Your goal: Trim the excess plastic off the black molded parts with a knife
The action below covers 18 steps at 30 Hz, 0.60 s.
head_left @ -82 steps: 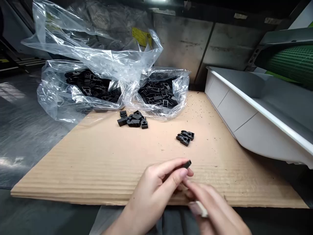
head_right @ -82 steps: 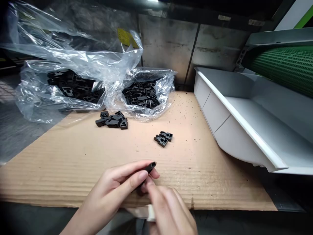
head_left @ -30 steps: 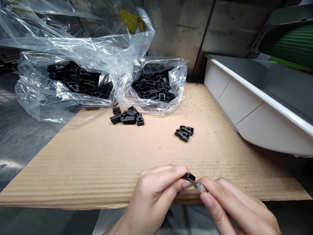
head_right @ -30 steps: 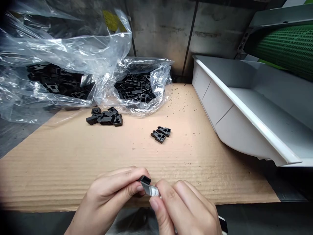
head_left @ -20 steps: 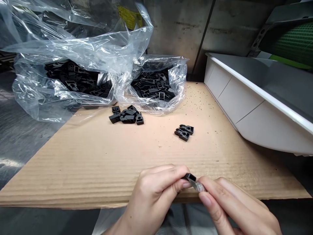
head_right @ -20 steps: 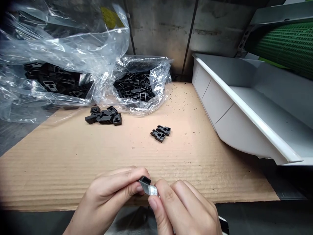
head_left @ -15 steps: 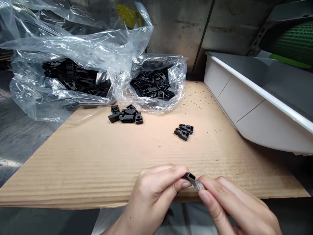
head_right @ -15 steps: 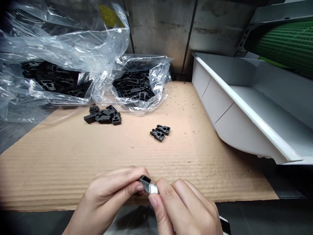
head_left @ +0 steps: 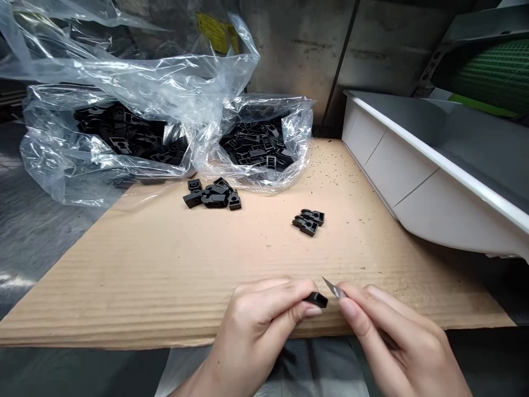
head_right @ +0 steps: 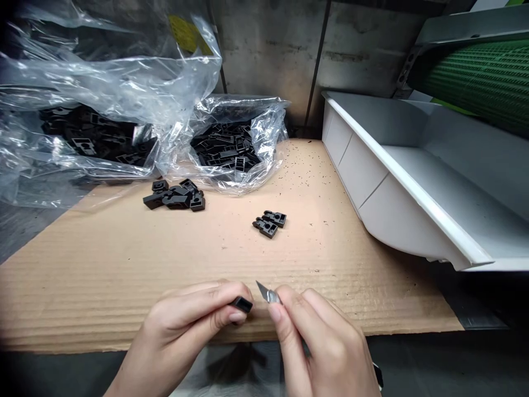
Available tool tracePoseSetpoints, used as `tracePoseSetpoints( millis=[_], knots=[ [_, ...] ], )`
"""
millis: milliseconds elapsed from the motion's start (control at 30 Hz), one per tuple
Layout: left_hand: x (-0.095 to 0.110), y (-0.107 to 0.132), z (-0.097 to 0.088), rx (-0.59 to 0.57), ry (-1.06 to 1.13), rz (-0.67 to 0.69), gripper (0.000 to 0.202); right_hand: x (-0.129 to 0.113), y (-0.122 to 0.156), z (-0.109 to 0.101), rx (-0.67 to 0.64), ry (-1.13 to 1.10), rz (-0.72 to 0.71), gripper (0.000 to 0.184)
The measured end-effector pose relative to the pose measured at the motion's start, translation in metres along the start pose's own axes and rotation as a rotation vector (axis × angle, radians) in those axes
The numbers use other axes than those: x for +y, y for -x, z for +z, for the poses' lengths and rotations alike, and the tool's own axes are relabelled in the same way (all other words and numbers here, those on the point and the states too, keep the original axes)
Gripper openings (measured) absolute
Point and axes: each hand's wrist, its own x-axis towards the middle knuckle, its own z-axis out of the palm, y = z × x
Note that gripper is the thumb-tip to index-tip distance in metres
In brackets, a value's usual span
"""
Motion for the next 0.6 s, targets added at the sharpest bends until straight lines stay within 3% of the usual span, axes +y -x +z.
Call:
tracePoseSetpoints(
  millis=[200,300,367,500,533,600],
  knots=[
    [-0.001,0.001,0.003,0.023,-0.019,0.025,0.014,-0.01,-0.01,0.002,-0.014,-0.326,0.08,0.023],
    [0.001,-0.001,-0.001,0.028,0.085,-0.038,0.021,-0.024,-0.019,0.011,0.064,-0.42,0.158,0.01],
    [0.003,-0.002,-0.008,-0.065,0.2,-0.133,0.025,-0.031,-0.023,0.015,0.113,-0.462,0.172,0.011],
    [0.006,-0.005,-0.022,-0.433,0.41,-0.294,0.024,-0.034,-0.022,0.012,0.115,-0.574,0.158,0.012],
    [0.006,-0.005,-0.023,-0.44,0.435,-0.318,0.024,-0.031,-0.02,0.01,0.098,-0.546,0.157,0.011],
    [0.005,-0.004,-0.022,-0.312,0.46,-0.359,0.02,-0.025,-0.014,0.005,0.051,-0.412,0.136,0.006]
  ],
)
